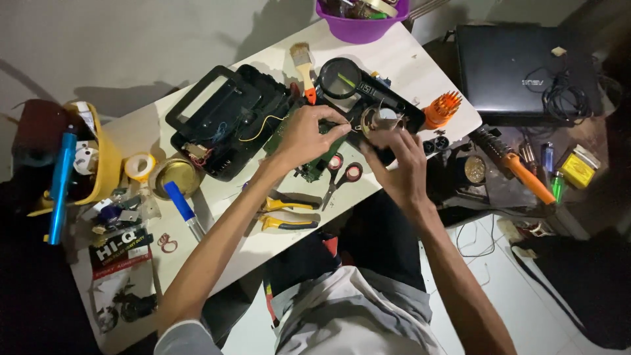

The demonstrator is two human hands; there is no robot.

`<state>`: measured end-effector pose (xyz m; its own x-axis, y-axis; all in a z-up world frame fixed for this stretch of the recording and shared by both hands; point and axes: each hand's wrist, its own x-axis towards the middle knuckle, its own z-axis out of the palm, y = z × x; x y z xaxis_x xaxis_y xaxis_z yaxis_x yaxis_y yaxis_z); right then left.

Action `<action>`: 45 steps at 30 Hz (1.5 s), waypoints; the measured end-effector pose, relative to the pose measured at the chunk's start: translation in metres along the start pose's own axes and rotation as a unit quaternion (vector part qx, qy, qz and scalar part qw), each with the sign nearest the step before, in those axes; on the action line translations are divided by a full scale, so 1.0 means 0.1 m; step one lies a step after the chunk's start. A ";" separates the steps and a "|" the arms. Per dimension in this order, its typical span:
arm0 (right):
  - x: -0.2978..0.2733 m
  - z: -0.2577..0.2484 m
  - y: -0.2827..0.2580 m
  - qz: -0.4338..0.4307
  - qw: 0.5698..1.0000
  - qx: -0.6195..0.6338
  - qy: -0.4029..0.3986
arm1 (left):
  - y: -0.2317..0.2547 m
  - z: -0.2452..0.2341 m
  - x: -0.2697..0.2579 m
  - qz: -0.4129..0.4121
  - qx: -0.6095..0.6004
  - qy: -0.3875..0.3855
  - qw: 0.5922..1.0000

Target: Soldering wires and components onto a printed circuit board as part of an electronics repair task.

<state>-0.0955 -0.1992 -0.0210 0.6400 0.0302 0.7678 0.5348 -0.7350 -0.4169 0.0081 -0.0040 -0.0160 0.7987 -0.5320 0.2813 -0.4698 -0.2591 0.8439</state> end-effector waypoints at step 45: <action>-2.71 -0.22 0.64 0.140 0.961 0.004 -0.237 | 0.42 0.37 0.28 -0.134 0.070 -0.018 0.988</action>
<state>-0.2470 -0.2696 -0.2452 0.9381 0.1389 0.3172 0.3079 -0.7539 -0.5804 -0.0027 -0.0591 0.0102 0.8887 -0.4569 0.0381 -0.2932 -0.5024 0.8134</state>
